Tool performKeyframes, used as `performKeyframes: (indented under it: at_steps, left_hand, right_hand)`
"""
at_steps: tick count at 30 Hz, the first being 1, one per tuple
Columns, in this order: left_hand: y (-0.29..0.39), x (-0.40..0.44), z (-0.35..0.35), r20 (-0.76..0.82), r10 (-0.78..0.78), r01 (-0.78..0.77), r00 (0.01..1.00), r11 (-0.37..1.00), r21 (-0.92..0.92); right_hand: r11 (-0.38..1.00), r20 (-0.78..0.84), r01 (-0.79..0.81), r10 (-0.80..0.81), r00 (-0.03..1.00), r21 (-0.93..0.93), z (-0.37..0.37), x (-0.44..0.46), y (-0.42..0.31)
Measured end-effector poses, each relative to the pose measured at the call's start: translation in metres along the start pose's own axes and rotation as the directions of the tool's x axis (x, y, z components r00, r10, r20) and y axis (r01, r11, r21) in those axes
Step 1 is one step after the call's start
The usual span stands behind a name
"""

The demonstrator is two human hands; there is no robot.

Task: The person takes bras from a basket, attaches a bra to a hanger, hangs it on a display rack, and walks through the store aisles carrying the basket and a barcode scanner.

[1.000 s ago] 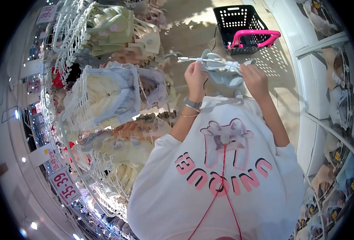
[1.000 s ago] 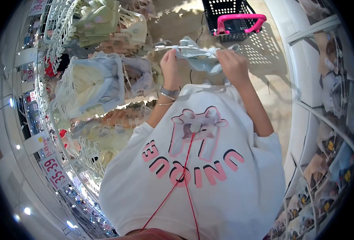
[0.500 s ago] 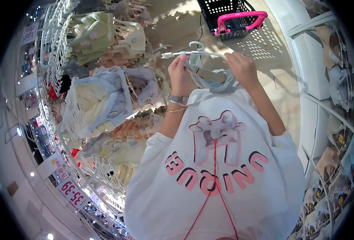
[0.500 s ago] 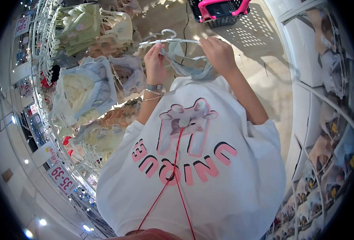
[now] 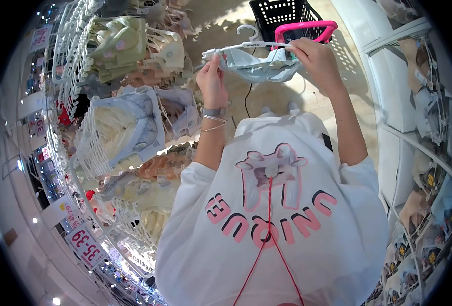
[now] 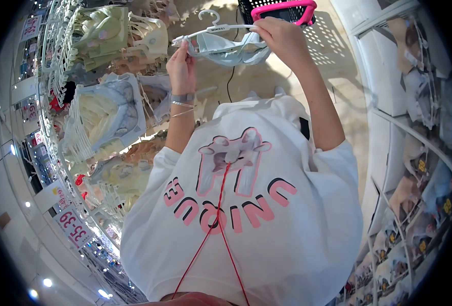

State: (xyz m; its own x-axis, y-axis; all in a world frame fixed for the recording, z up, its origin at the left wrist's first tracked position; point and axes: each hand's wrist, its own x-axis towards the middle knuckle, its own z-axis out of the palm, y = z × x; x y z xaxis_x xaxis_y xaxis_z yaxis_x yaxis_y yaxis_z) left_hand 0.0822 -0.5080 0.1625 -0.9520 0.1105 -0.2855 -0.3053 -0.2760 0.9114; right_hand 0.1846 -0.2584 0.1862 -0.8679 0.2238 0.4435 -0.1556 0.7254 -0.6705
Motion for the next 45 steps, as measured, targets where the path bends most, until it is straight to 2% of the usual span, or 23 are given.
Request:
performKeyframes:
  at_steps: [6,11,12,15,18,19,20,21,22,24,25,27,29,30,33,34,37,38,41,42,45]
  left_hand:
    - [0.025,0.005,0.007,-0.037,0.133,-0.135,0.99,0.99,-0.052]
    - [0.037,0.004,0.013,0.042,0.2,-0.201,0.979,0.979,0.042]
    - [0.039,0.003,0.014,0.057,0.218,-0.221,0.974,0.974,0.053]
    - [0.046,0.003,0.011,0.184,0.284,-0.311,0.941,0.94,0.141]
    - [0.038,0.022,-0.007,0.349,0.263,-0.349,0.899,0.912,0.214]
    - [0.031,0.032,-0.014,0.374,0.184,-0.199,0.909,0.98,0.0]
    - [0.021,0.044,-0.02,0.422,0.113,-0.026,0.899,0.978,-0.207]
    - [0.014,0.055,-0.022,0.49,0.058,0.161,0.87,0.906,-0.392]
    - [0.009,0.059,-0.011,0.442,-0.006,0.213,0.897,0.882,-0.42]
    - [0.002,0.06,0.022,0.558,0.017,0.333,0.83,0.787,-0.519]
    - [0.0,0.058,0.04,0.615,0.032,0.398,0.788,0.736,-0.548]
    - [0.021,0.036,0.089,0.76,0.253,0.437,0.599,0.692,-0.575]
    - [0.055,0.011,0.125,0.8,0.344,0.42,0.492,0.711,-0.564]
    - [0.054,0.017,0.129,0.848,0.386,0.498,0.364,0.689,-0.527]
    - [0.088,0.006,0.133,0.79,0.297,0.255,0.536,0.836,-0.487]
    - [0.096,0.006,0.131,0.808,0.33,0.34,0.489,0.78,-0.524]
    - [0.12,-0.017,0.127,0.749,0.311,0.171,0.584,0.856,-0.489]
    - [0.122,-0.022,0.125,0.756,0.303,0.214,0.581,0.839,-0.5]
    - [0.131,-0.039,0.126,0.764,0.287,0.284,0.578,0.807,-0.518]
    - [0.133,-0.042,0.129,0.735,0.267,0.28,0.623,0.801,-0.528]
    - [0.134,-0.046,0.132,0.706,0.25,0.226,0.663,0.831,-0.507]
  right_hand:
    - [1.0,0.014,0.002,-0.002,1.0,0.027,-0.026,0.017,-0.024]
    - [0.999,0.004,-0.01,0.01,1.0,0.041,-0.037,0.026,-0.036]
    - [0.997,-0.021,0.033,-0.032,0.999,0.072,-0.041,0.029,-0.04]
    - [0.995,-0.002,0.001,-0.001,1.0,0.104,-0.06,0.043,-0.045]
    - [0.979,-0.004,-0.056,0.058,0.998,0.196,-0.092,0.064,-0.067]
    - [0.969,0.006,-0.088,0.089,0.996,0.229,-0.103,0.072,-0.076]
    - [0.964,-0.026,-0.065,0.074,0.997,0.257,-0.113,0.079,-0.079]
    - [0.927,-0.032,-0.065,0.082,0.996,0.37,-0.121,0.087,-0.077]
    - [0.915,-0.034,-0.07,0.091,0.995,0.397,-0.132,0.095,-0.083]
    - [0.902,-0.026,-0.071,0.091,0.996,0.426,-0.158,0.111,-0.095]
    - [0.855,-0.013,-0.076,0.096,0.995,0.512,-0.167,0.122,-0.083]
    - [0.798,-0.019,-0.18,0.232,0.972,0.576,-0.184,0.136,-0.101]
    - [0.782,0.007,-0.216,0.261,0.965,0.584,-0.204,0.148,-0.094]
    - [0.774,0.017,-0.236,0.28,0.96,0.588,-0.212,0.152,-0.09]
    - [0.772,-0.012,-0.342,0.412,0.911,0.535,-0.223,0.156,-0.089]
    - [0.76,-0.045,-0.329,0.425,0.904,0.56,-0.223,0.155,-0.089]
    - [0.814,-0.093,-0.261,0.357,0.929,0.519,-0.227,0.145,-0.092]
    - [0.798,-0.071,-0.265,0.357,0.931,0.541,-0.23,0.142,-0.086]
    - [0.788,-0.163,-0.251,0.403,0.9,0.563,-0.224,0.135,-0.083]
    - [0.767,-0.174,-0.232,0.406,0.897,0.598,-0.221,0.135,-0.082]
    - [0.783,-0.159,-0.227,0.381,0.911,0.579,-0.222,0.131,-0.083]
